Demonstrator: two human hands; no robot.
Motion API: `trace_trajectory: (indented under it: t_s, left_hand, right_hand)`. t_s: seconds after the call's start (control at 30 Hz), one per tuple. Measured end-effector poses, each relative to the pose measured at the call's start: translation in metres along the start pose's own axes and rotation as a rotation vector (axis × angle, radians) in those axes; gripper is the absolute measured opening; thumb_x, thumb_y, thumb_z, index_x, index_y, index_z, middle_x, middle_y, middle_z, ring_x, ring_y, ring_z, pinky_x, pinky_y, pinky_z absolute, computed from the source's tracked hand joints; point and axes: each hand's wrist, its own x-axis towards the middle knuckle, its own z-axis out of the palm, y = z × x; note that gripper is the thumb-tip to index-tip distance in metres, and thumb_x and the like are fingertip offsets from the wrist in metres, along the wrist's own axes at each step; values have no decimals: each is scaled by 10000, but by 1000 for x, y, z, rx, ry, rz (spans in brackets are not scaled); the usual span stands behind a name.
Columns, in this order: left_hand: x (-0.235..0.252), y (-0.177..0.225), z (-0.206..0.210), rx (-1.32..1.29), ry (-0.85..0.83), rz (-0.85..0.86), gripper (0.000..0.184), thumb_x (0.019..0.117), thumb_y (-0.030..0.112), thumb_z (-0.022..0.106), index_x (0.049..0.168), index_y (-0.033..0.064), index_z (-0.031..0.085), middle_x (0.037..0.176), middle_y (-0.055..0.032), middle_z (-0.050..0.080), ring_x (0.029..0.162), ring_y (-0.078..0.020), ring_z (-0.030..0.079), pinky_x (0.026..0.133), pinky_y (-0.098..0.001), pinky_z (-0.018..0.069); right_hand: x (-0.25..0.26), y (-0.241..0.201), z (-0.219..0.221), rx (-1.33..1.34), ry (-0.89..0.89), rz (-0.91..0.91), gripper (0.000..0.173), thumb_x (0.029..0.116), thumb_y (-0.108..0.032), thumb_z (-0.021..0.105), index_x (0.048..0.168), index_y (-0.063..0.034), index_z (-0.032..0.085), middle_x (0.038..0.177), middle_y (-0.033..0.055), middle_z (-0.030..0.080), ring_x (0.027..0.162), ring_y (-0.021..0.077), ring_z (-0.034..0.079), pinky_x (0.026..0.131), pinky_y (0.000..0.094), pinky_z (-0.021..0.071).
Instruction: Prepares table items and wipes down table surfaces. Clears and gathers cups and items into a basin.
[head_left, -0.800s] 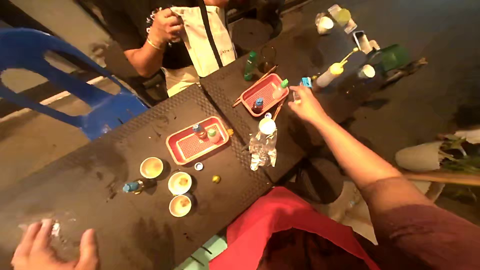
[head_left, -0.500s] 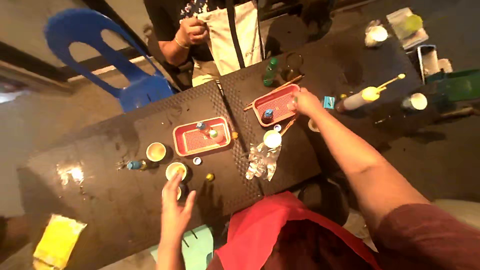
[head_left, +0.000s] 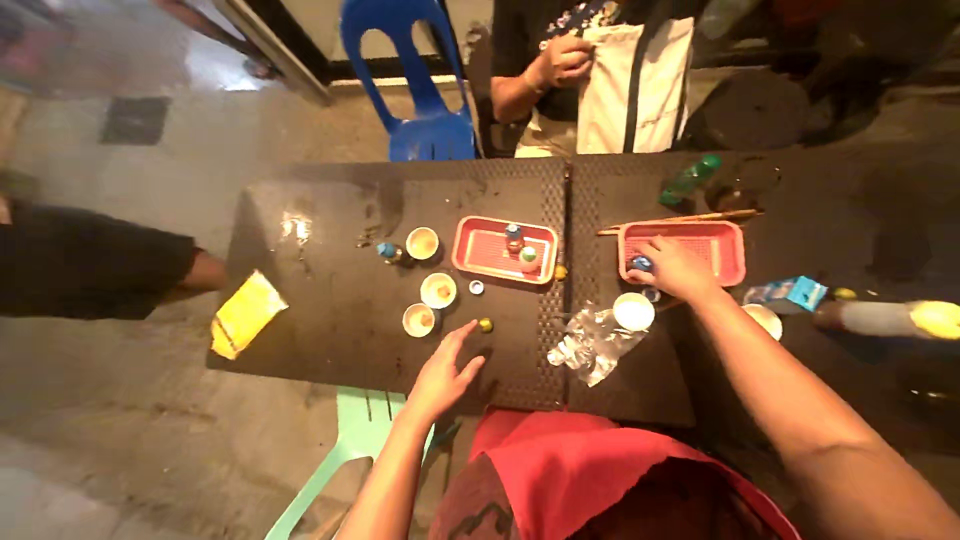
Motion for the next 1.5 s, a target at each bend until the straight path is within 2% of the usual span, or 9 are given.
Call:
trace_trajectory:
  t_s: [0.1,0.33,0.53,0.77,0.97,1.07,1.17,1.3,1.5]
  left_hand:
    - [8,-13,-11,-10,-81,-12,597,1036,276,583,1580,130,383,1525,-132,507,1349,-247,551,1135,-427,452]
    - [24,-67,-74,-12,-106,23,579,1039,261,592,1564,110,401,1508,-151,522,1334,-260,569,1121,-430,466]
    - [17,-122,-125,-32,-34,65,580,1031,238,604,1549,59,414,1484,-189,532,1304,-272,585,1103,-418,477]
    - [60,-164,-158,64,173,-16,676,974,287,701,1538,40,421,1521,-261,450,1307,-376,551,1064,-510,486]
    - [141,-160,-164,239,209,123,755,902,285,787,1526,36,441,1525,-289,437,1357,-430,505,1099,-566,451]
    - [156,-154,-158,315,185,120,578,970,244,697,1470,24,510,1455,-280,525,1349,-440,518,1120,-592,418]
    - [154,-147,-161,328,193,80,413,1033,216,601,1393,16,575,1371,-271,597,1289,-440,573,1089,-622,429]
    - [124,-134,-199,308,314,140,411,1032,221,604,1379,3,585,1343,-281,615,1251,-448,601,1054,-625,454]
    - [101,-47,-228,223,283,494,428,1001,220,636,1362,-6,599,1283,-273,642,1118,-392,663,954,-550,522]
  right_hand:
    - [-2,0,0,-34,-19,47,458,982,-338,702,1220,49,653,1227,295,651,1193,485,616,952,664,502]
    - [1,-30,-56,88,175,430,486,1001,-352,676,1243,67,631,1239,339,633,1157,538,614,957,729,461]
    - [-2,-162,-123,202,448,196,406,933,-288,758,1149,48,685,1104,287,691,1034,442,681,924,628,522]
    - [99,-277,-49,191,169,-79,428,942,-382,724,1137,-1,695,1153,195,698,1076,349,687,931,551,553]
    - [162,-297,35,65,5,-54,434,980,-346,682,1311,-68,646,1330,162,647,1279,332,597,1055,537,499]
    - [158,-304,43,94,15,-10,545,921,-395,754,1347,-81,624,1345,170,621,1292,355,568,1020,558,506]
    - [133,-308,23,161,173,-37,734,866,-452,800,1485,-154,540,1413,139,586,1316,352,533,1045,568,469]
    - [41,-278,-20,357,470,41,507,937,-293,719,1380,-62,631,1352,172,647,1297,334,588,1106,516,463]
    - [-103,-186,-11,536,661,686,372,1049,-208,582,1362,-7,598,1310,209,645,1182,299,648,1028,471,523]
